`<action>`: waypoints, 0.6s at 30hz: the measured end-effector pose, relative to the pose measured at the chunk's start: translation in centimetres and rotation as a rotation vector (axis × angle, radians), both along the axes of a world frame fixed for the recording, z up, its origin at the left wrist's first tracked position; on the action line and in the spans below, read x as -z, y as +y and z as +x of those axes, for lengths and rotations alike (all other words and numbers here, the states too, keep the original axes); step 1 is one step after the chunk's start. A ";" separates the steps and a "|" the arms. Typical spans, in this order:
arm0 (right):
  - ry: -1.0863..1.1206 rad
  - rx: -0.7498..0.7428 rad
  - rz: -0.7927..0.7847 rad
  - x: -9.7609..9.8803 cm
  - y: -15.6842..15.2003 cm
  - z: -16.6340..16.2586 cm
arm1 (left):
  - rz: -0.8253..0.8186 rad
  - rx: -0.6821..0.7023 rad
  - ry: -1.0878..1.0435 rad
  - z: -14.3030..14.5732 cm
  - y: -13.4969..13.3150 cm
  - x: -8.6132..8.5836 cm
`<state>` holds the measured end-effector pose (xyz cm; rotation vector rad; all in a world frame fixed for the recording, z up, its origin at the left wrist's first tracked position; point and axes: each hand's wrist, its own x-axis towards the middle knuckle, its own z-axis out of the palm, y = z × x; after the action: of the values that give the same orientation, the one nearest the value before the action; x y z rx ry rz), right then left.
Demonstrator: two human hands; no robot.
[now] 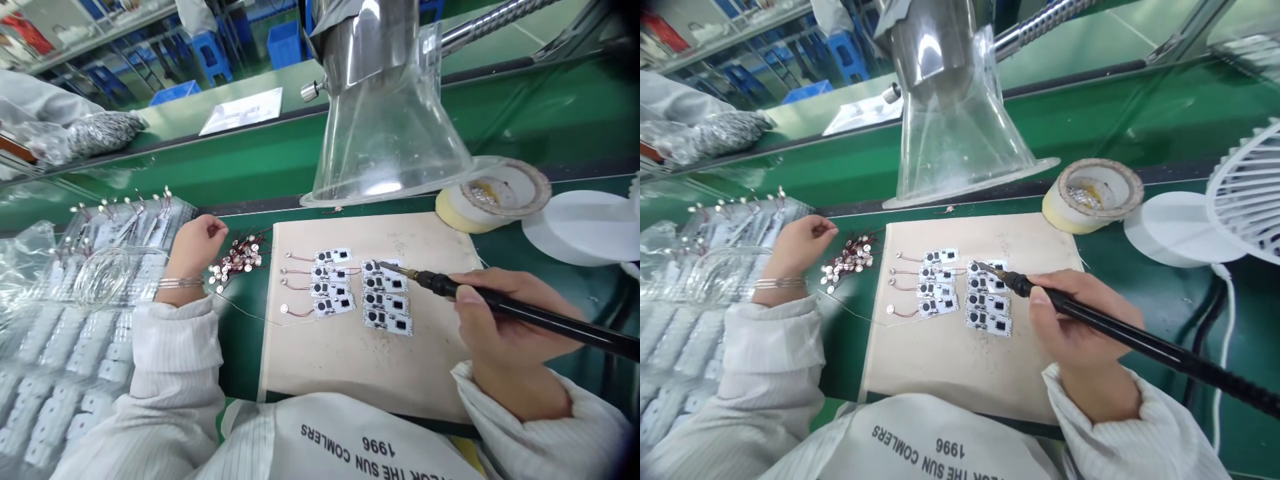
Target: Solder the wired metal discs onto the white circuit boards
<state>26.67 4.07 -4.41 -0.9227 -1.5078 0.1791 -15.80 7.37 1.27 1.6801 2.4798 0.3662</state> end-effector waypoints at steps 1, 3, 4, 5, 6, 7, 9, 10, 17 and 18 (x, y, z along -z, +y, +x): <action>-0.006 -0.004 0.011 0.1 0.1 0.1 | -0.013 -0.024 -0.001 -0.7 0.0 0.1; -0.019 -0.008 0.008 0.3 0.3 0.3 | -0.035 -0.040 -0.008 -1.6 -0.1 0.5; -0.025 -0.010 0.012 0.3 0.3 0.3 | -0.046 -0.039 -0.015 -1.8 -0.1 0.7; -0.027 -0.003 0.016 0.4 0.3 0.3 | -0.056 -0.035 -0.025 -1.8 -0.1 1.1; -0.032 0.000 0.010 0.4 0.2 0.2 | -0.066 -0.029 -0.038 -1.8 -0.1 1.5; -0.034 -0.003 0.008 0.4 -0.1 0.0 | -0.075 -0.021 -0.055 -1.7 -0.1 1.9; -0.018 0.011 -0.057 0.2 -0.7 -0.4 | -0.089 0.000 -0.092 -1.4 -0.1 2.7; -0.001 0.028 -0.114 0.1 -0.9 -0.6 | -0.092 0.011 -0.112 -1.2 -0.1 2.9; -0.026 -0.049 0.050 -0.2 0.2 -0.3 | 0.009 -0.023 -0.294 -1.0 -0.8 2.8; -0.038 -0.051 0.071 -0.1 0.4 -0.1 | 0.031 -0.040 -0.332 -1.1 -1.0 2.8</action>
<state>26.56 4.48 -4.33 -0.8355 -1.5639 0.1452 -16.94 6.39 -1.54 1.4440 2.2744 0.6341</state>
